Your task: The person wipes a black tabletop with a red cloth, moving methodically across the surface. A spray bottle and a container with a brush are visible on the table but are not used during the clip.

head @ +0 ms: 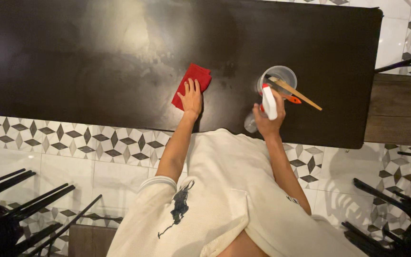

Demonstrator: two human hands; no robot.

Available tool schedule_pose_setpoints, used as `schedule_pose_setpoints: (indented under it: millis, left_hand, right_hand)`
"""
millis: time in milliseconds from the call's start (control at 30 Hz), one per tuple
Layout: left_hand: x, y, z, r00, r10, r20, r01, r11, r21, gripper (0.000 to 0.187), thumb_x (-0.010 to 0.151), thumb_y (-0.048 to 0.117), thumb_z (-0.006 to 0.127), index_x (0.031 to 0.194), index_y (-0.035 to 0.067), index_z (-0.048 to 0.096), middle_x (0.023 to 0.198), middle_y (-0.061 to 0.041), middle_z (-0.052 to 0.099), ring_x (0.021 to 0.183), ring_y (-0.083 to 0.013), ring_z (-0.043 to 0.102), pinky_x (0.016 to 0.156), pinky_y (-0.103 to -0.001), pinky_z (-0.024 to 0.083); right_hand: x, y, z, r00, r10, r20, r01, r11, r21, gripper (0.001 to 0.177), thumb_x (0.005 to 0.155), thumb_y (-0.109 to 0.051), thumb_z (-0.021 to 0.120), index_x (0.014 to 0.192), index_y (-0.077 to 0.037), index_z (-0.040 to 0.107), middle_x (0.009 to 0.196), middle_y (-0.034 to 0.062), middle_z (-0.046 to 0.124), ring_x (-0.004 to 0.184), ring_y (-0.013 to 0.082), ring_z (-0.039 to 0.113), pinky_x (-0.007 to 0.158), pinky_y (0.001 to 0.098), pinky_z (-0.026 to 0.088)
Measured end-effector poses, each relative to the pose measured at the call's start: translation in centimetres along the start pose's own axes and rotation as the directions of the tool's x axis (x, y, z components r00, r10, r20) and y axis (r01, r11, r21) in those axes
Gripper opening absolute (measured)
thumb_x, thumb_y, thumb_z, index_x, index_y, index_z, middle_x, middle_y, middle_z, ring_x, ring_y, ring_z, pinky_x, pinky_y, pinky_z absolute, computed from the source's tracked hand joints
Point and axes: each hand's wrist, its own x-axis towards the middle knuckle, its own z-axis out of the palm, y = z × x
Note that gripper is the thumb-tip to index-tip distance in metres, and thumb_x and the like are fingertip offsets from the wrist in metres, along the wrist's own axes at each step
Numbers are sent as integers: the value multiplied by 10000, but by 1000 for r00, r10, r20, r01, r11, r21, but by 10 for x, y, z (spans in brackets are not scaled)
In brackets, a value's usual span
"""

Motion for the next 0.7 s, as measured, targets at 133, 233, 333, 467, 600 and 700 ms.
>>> schedule_pose_setpoints:
  millis: [133, 233, 333, 467, 600, 700]
  left_hand:
    - [11, 5, 3, 998, -43, 36, 45, 997, -56, 538, 997, 131, 498, 1517, 45, 388, 1595, -187, 342, 1462, -386, 355, 1002, -778, 372]
    - [21, 7, 5, 998, -58, 37, 60, 998, -37, 538, 990, 111, 516, 1509, 25, 402, 1572, -204, 369, 1428, -391, 393, 991, -779, 383]
    - [28, -6, 5, 1000, -20, 20, 20, 1000, -2, 504, 981, 96, 540, 1473, 27, 453, 1535, -200, 441, 1384, -375, 460, 1022, -700, 431]
    - [47, -34, -3, 997, -77, -30, 57, 909, -414, 289, 1021, 96, 564, 1300, 38, 615, 1327, -184, 651, 1278, -378, 600, 1072, -511, 506]
    - [61, -53, -17, 965, -197, -174, -111, 294, -949, 287, 981, 47, 563, 1250, -13, 643, 1132, -147, 744, 1087, -287, 704, 977, -369, 538]
    - [69, -45, -42, 990, -135, 35, -7, -301, -953, 409, 933, 3, 562, 1337, -22, 624, 1249, -122, 717, 1161, -229, 661, 1051, -352, 508]
  right_hand:
    - [-7, -17, -14, 998, -64, 0, 64, 996, -69, 547, 767, 74, 706, 1301, -9, 628, 1232, 175, 662, 1162, 347, 634, 1022, 420, 525]
    - [-3, -23, -17, 995, -92, -45, 89, 994, -65, 551, 773, 89, 694, 1311, 11, 604, 1239, 184, 644, 1163, 346, 637, 1010, 421, 529]
    - [1, -27, -17, 999, -13, -48, 16, 997, 77, 550, 824, 113, 650, 1359, 10, 577, 1237, 156, 648, 1102, 265, 688, 965, 370, 560]
    - [9, -32, -18, 998, 67, 10, -67, 957, 281, 547, 895, 113, 649, 1412, 16, 499, 1319, 140, 611, 1004, 146, 717, 904, 302, 598]
    - [12, -37, -12, 989, 132, 61, -141, 972, 186, 589, 880, 95, 703, 1430, 24, 503, 1315, 146, 647, 916, 143, 676, 879, 316, 575]
    - [23, -42, -4, 997, 55, 62, -60, 995, 74, 558, 869, 72, 764, 1382, 27, 548, 1293, 152, 662, 972, 213, 654, 903, 355, 552]
